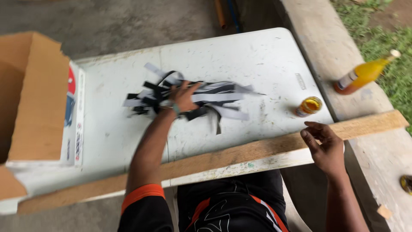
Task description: The person pours a yellow liquid from a bottle into a small jar, then repeatedly dips a small wooden stick into the jar and applies the liquid to strips of black and white tape laid on a wooden plank. The person smooths each strip with a finger after application.
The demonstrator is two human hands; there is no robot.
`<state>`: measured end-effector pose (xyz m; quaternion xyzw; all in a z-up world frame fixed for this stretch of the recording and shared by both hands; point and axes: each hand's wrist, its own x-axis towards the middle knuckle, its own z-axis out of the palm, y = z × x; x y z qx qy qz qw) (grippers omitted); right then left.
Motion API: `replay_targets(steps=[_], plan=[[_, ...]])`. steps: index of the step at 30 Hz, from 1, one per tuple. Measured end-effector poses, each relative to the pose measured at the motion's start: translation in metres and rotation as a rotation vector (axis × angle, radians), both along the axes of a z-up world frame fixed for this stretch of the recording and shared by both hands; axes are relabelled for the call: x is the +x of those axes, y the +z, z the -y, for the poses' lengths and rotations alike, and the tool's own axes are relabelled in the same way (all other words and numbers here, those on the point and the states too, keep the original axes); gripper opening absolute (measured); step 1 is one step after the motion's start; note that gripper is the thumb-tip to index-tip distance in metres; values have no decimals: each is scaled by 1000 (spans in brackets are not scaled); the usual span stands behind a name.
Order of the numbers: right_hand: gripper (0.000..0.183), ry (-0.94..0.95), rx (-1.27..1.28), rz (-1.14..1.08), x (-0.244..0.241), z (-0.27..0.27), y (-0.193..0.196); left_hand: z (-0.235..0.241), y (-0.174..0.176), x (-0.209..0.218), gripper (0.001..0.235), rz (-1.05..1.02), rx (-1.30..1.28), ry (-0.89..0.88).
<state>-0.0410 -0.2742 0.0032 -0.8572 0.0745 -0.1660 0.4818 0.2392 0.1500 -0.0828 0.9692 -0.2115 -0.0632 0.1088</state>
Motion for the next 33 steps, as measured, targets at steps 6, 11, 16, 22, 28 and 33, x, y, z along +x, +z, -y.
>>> replay_targets(steps=[6,11,16,22,28,33], plan=[[43,192,-104,-136,47,-51,-12,115,-11,-54,120,-14,-150,112],[57,224,-313,-91,65,-57,-20,103,20,-47,148,-225,-506,-208],[53,221,-397,-93,77,-60,-15,15,56,-39,83,-100,-528,-123],[29,317,-533,-33,108,-85,-27,7,60,-77,60,-68,-395,20],[21,440,-710,-244,116,-98,-23,79,60,-48,30,77,-548,-21],[30,372,-563,-331,85,-96,-11,147,51,-17,35,109,-429,-197]])
